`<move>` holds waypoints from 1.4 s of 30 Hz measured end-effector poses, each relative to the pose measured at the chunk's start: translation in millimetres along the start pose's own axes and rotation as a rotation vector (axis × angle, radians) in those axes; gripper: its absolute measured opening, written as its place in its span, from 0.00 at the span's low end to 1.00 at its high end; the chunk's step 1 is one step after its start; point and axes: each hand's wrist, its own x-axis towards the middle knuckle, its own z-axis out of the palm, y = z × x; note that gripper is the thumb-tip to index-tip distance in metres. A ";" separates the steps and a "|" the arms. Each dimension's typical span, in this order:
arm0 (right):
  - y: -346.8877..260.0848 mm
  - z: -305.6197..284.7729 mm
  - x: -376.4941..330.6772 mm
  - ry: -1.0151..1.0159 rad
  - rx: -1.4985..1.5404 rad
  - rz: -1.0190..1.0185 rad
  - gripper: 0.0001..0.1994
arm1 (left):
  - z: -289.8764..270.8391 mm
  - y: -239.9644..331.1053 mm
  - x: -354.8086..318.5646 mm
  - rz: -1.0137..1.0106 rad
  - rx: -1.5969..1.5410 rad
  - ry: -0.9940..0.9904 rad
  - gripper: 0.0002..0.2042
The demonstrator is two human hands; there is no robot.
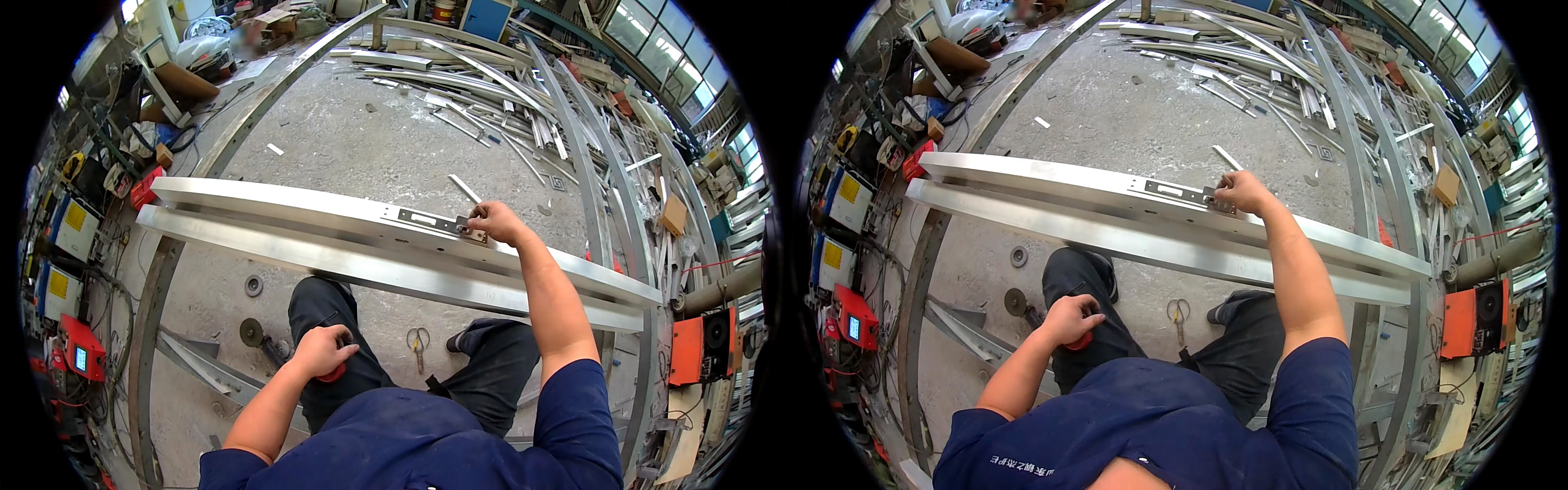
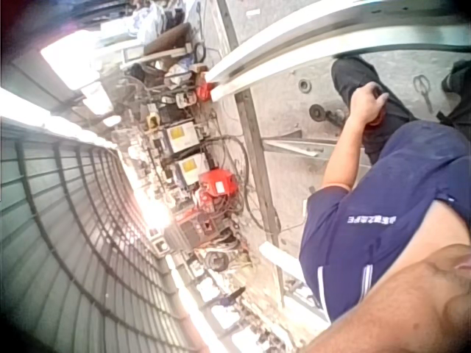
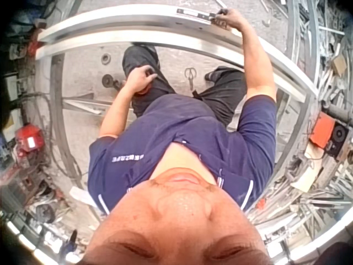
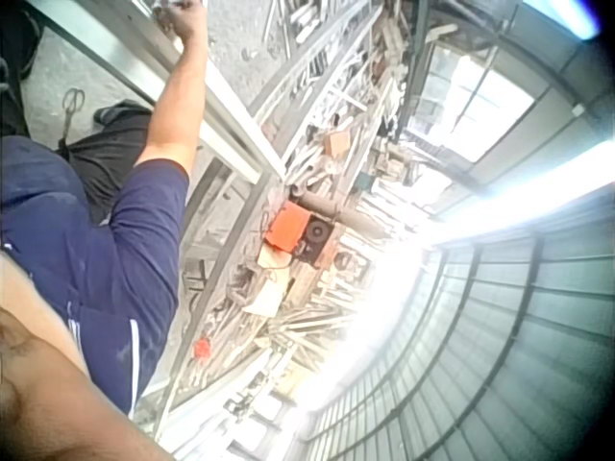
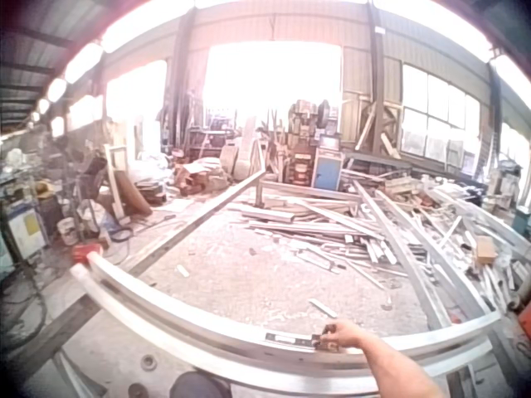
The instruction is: The person measures a long, curved metal frame using a tape measure and a pencil. They mark specific points along the frame's length and then use a metal square to draw perpendicular lines at the marked locations. The person repeats this process for multiple points on the frame.
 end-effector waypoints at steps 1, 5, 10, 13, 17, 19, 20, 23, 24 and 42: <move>3.0 1.0 1.0 0.018 0.029 0.024 0.10 | 0.0 -0.1 -0.1 0.003 0.003 0.004 0.15; 17.6 2.5 4.7 0.024 0.128 0.064 0.10 | 1.7 -1.3 1.6 0.010 -0.002 0.001 0.15; 13.3 -1.4 7.4 -0.033 0.297 0.253 0.13 | 3.3 -2.1 1.2 0.017 -0.009 0.014 0.15; 16.0 -9.3 6.1 -0.067 0.420 0.254 0.12 | 3.7 0.5 2.8 0.016 -0.003 0.005 0.15; -33.5 -2.2 9.1 -0.090 0.351 0.156 0.13 | 4.7 -5.0 2.7 0.003 -0.015 0.002 0.15; -70.1 21.8 11.5 -0.060 0.342 0.087 0.13 | 3.9 -6.7 0.3 0.001 -0.004 -0.003 0.16; -85.5 33.3 17.9 -0.039 0.288 0.093 0.14 | 2.8 -5.4 0.5 -0.001 0.004 -0.009 0.16; -95.9 80.7 62.0 0.032 0.313 0.090 0.15 | 3.5 1.4 5.6 0.025 0.013 -0.033 0.16; -111.2 101.6 71.8 0.063 0.219 0.086 0.15 | 2.9 -1.5 3.1 0.015 0.015 -0.032 0.16; -92.2 195.2 -113.4 -0.574 0.123 -0.255 0.18 | 23.3 4.9 -12.8 -0.061 -0.626 -0.112 0.26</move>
